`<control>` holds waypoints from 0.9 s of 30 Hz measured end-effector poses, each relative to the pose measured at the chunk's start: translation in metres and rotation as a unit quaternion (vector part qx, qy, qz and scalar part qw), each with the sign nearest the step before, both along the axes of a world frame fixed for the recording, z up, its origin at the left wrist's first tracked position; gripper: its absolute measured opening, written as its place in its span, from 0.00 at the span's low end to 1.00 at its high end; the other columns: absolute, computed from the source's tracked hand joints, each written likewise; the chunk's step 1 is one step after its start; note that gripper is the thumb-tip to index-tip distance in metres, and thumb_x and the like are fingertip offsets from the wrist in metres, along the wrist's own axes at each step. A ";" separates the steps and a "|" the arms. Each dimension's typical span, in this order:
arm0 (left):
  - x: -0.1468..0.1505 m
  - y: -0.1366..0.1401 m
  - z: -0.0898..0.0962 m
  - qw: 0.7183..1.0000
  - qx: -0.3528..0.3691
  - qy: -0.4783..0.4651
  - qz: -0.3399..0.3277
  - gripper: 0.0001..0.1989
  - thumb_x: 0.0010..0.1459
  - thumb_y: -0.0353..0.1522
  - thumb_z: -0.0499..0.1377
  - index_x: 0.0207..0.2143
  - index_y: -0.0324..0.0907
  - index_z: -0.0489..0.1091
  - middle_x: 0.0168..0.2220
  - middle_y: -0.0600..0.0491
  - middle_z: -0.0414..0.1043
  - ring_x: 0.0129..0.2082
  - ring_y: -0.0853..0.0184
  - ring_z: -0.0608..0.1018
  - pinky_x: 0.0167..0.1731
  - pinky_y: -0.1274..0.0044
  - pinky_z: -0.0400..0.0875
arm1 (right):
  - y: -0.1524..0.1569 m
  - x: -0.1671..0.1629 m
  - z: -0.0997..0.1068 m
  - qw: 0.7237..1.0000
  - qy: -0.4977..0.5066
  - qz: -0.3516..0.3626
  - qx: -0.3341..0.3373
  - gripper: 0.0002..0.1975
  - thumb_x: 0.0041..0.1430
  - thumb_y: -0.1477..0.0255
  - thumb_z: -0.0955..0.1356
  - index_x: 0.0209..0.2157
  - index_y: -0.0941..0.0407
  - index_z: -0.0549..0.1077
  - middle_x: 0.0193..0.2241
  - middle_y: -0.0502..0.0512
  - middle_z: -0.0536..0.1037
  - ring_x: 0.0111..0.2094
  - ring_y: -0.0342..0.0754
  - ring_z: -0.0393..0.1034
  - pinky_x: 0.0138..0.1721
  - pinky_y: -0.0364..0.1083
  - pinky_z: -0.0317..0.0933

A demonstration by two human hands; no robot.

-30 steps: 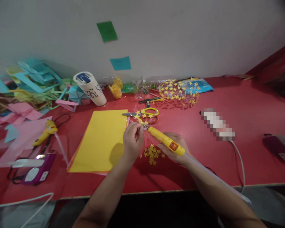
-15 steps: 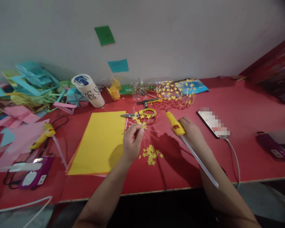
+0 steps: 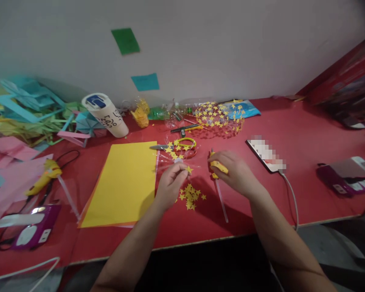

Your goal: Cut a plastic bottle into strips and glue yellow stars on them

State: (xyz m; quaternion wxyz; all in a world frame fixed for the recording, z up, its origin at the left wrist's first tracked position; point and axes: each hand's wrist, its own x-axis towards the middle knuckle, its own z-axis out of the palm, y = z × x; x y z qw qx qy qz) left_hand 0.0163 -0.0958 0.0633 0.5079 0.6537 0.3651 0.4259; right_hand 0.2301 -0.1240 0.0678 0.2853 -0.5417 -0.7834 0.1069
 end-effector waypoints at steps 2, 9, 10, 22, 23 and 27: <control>-0.001 -0.001 0.002 0.997 -0.055 -0.015 -0.046 0.09 0.54 0.35 0.54 0.23 0.43 0.65 0.21 0.56 0.65 0.21 0.72 0.65 0.22 0.79 0.63 | -0.003 -0.018 0.013 0.994 0.078 0.077 0.018 0.06 0.63 0.74 0.64 0.41 0.54 0.71 0.37 0.55 0.79 0.39 0.47 0.73 0.40 0.47 0.66; -0.002 -0.001 0.008 0.949 -0.266 -0.072 -0.152 0.07 0.44 0.37 0.58 0.22 0.42 0.66 0.17 0.56 0.62 0.17 0.74 0.59 0.18 0.79 0.54 | 0.000 -0.036 0.021 0.974 0.165 0.155 0.033 0.04 0.63 0.73 0.66 0.39 0.53 0.73 0.33 0.51 0.80 0.35 0.42 0.74 0.38 0.43 0.67; -0.002 -0.001 0.009 0.940 -0.287 -0.072 -0.168 0.07 0.43 0.36 0.58 0.22 0.42 0.67 0.17 0.56 0.62 0.17 0.74 0.59 0.18 0.79 0.53 | 0.000 -0.036 0.021 0.972 0.164 0.164 0.043 0.04 0.63 0.73 0.66 0.38 0.54 0.73 0.32 0.51 0.80 0.34 0.42 0.73 0.37 0.43 0.67; -0.005 0.002 0.008 0.909 -0.336 -0.091 -0.228 0.06 0.42 0.35 0.56 0.20 0.42 0.64 0.16 0.56 0.57 0.17 0.73 0.57 0.18 0.77 0.48 | 0.002 -0.038 0.022 0.966 0.153 0.205 0.044 0.06 0.64 0.72 0.64 0.33 0.53 0.72 0.28 0.49 0.77 0.31 0.41 0.70 0.33 0.43 0.65; -0.005 0.002 0.008 0.907 -0.342 -0.093 -0.228 0.06 0.41 0.35 0.57 0.20 0.42 0.64 0.16 0.56 0.57 0.17 0.73 0.57 0.18 0.77 0.48 | 0.003 -0.038 0.021 0.967 0.153 0.201 0.043 0.06 0.64 0.72 0.64 0.33 0.53 0.71 0.28 0.49 0.77 0.31 0.41 0.70 0.33 0.43 0.65; -0.004 0.004 0.007 0.906 -0.347 -0.090 -0.225 0.08 0.41 0.36 0.56 0.19 0.41 0.63 0.16 0.57 0.57 0.17 0.74 0.57 0.18 0.78 0.49 | 0.004 -0.039 0.015 0.966 0.165 0.192 0.051 0.06 0.65 0.71 0.64 0.32 0.54 0.70 0.28 0.50 0.77 0.31 0.41 0.70 0.33 0.42 0.64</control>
